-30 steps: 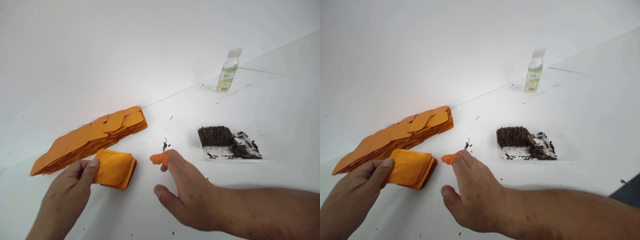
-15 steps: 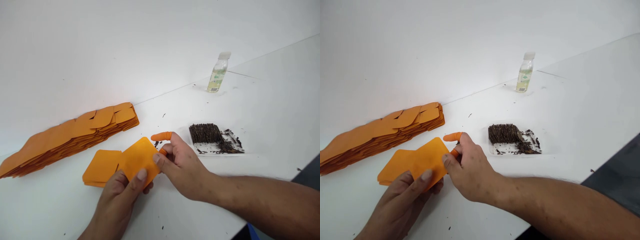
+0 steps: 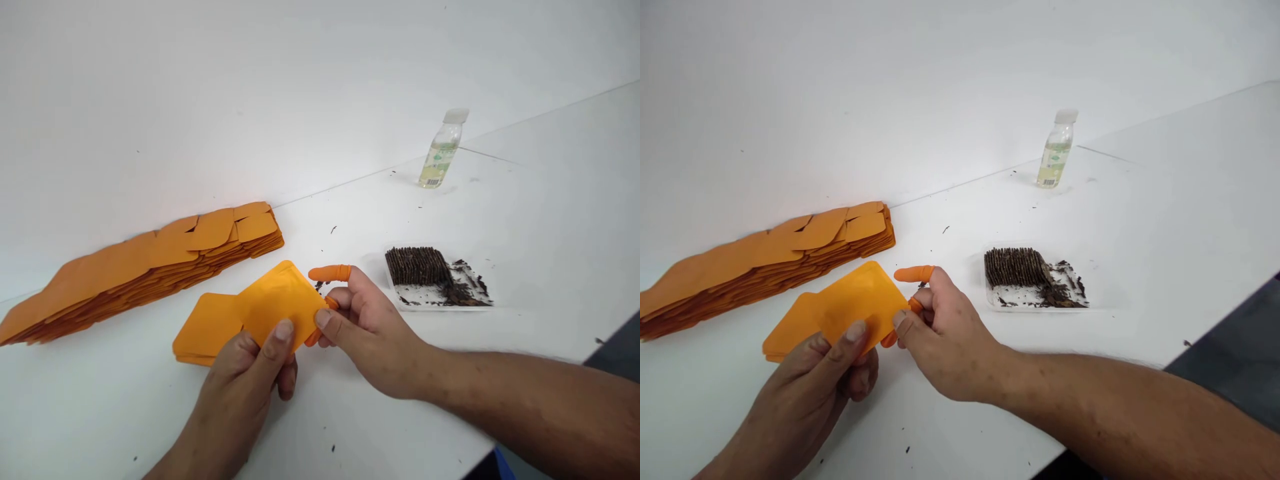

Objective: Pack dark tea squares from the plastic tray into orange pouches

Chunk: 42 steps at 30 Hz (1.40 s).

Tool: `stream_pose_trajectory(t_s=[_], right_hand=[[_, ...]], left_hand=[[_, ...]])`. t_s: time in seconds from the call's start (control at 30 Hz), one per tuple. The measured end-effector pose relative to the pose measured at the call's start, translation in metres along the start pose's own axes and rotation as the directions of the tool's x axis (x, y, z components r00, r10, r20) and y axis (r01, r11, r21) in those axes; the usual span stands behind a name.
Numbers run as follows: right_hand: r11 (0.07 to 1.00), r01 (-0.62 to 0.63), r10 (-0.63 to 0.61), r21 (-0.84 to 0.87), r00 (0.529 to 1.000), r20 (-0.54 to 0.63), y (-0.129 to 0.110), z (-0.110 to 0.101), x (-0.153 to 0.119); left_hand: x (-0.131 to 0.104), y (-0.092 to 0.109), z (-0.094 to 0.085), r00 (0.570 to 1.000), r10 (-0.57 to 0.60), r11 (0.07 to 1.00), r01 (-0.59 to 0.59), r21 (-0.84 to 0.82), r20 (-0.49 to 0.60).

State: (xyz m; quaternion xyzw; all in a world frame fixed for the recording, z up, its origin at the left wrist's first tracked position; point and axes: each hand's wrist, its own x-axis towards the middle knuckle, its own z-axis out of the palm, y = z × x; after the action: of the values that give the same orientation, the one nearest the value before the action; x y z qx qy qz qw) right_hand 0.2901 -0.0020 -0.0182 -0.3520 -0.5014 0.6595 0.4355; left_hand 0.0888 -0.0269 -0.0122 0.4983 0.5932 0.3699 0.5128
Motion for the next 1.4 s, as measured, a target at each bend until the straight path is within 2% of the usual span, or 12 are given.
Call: stream_pose_trajectory(t_s=[0.1, 0.17, 0.33, 0.47, 0.63, 0.77, 0.9, 1.0, 1.1, 1.2, 1.4], right_hand=[[0.999, -0.036, 0.035, -0.023, 0.999, -0.016, -0.003, -0.002, -0.001], [0.998, -0.058, 0.057, -0.028, 0.998, -0.008, -0.005, -0.003, -0.001], [0.999, -0.041, 0.041, 0.002, 0.999, 0.028, -0.003, -0.005, -0.001], [1.0, -0.015, 0.015, 0.003, 1.0, 0.016, -0.001, -0.007, -0.001], [1.0, -0.013, 0.013, 0.016, 1.0, -0.001, -0.003, -0.009, 0.0], [0.996, -0.015, 0.014, 0.082, 1.0, 0.019, -0.002, -0.008, 0.0], [0.997, -0.03, 0.028, 0.07, 0.999, 0.042, -0.001, -0.006, -0.002], [0.999, -0.034, 0.033, 0.016, 0.999, 0.042, -0.004, -0.006, -0.004], [0.997, -0.071, 0.071, -0.009, 0.996, 0.048, -0.008, -0.007, -0.005], [0.994, -0.103, 0.104, -0.023, 0.993, 0.049, -0.009, -0.007, -0.005], [0.995, -0.094, 0.095, -0.043, 0.995, 0.026, -0.006, -0.006, -0.007]], left_hand=[[0.004, 0.009, 0.004, 0.997, -0.078, 0.972, 0.079, -0.22, 0.013], [0.007, 0.014, 0.006, 0.996, -0.082, 0.937, 0.09, -0.337, 0.036], [0.007, 0.016, 0.007, 0.986, -0.083, 0.897, 0.137, -0.421, 0.144], [0.001, 0.012, 0.007, 0.988, -0.024, 0.906, 0.086, -0.415, 0.151], [-0.002, 0.005, 0.008, 0.984, -0.002, 0.965, 0.048, -0.256, 0.176], [-0.001, 0.0, 0.004, 0.995, 0.003, 0.991, 0.01, -0.136, 0.099], [0.001, -0.004, 0.0, 0.998, -0.05, 0.999, 0.05, 0.004, 0.04], [0.002, 0.0, 0.002, 0.996, -0.074, 0.993, 0.079, -0.086, 0.056], [0.001, 0.006, 0.007, 0.992, -0.037, 0.971, 0.065, -0.231, 0.125], [0.0, 0.008, 0.01, 0.983, 0.003, 0.98, 0.034, -0.197, 0.184], [-0.001, 0.002, 0.009, 0.999, -0.01, 0.989, 0.018, -0.148, 0.051]])
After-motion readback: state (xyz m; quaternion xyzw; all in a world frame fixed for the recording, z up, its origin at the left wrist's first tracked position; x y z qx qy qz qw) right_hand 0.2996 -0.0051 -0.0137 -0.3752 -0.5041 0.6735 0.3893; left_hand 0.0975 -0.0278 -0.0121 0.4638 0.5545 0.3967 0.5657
